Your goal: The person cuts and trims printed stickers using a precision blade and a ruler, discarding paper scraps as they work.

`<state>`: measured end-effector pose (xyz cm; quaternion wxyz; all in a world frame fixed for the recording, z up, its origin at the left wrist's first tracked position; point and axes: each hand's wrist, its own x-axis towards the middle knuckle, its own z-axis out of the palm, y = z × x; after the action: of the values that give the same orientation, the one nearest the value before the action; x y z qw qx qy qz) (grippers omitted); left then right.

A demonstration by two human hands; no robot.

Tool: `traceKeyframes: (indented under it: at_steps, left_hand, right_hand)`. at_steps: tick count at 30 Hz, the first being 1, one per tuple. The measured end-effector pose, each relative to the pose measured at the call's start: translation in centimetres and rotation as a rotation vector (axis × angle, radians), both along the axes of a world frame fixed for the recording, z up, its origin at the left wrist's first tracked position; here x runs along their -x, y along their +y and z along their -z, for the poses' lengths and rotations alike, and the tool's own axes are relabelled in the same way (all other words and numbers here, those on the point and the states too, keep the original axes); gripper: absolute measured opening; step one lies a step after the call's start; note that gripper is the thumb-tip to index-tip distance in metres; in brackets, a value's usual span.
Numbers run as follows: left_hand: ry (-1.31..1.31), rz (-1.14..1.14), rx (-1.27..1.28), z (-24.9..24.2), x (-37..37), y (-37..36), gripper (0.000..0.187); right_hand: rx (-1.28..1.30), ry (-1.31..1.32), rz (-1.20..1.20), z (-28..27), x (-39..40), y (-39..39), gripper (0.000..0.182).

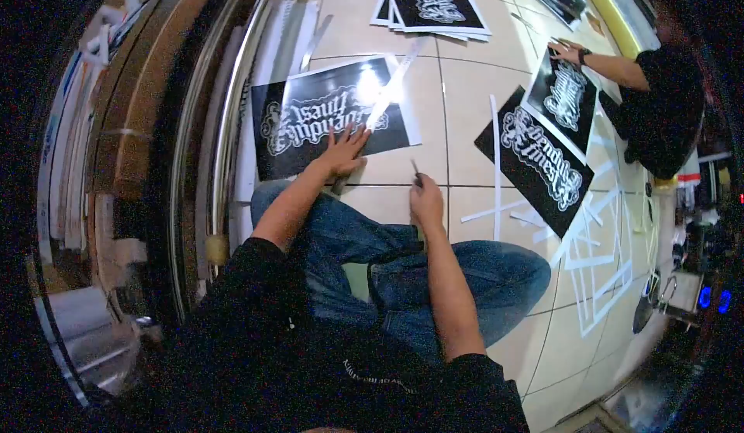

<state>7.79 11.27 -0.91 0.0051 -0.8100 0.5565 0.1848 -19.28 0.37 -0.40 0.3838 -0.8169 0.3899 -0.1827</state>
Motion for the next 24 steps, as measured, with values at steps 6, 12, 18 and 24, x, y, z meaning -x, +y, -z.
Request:
traceKeyframes:
  at_steps: [6,12,18,24]
  left_hand:
    - [0.310,0.049,-0.088,-2.1,-1.3,0.5,0.106]
    - [0.073,0.107,-0.116,-2.1,0.2,1.3,0.113]
    - [0.020,-0.083,-0.016,-1.2,1.6,0.0,0.101]
    - [-0.124,-0.364,0.055,-0.5,-1.1,0.4,0.080]
  right_hand:
    - [0.067,-0.007,0.019,0.6,-0.5,-0.3,0.031]
    - [0.095,-0.003,-0.171,-0.9,-1.7,2.1,0.037]
    - [0.133,0.172,-0.337,-2.6,-3.8,4.4,0.067]
    - [0.025,0.252,-0.108,-2.7,-2.4,2.4,0.092]
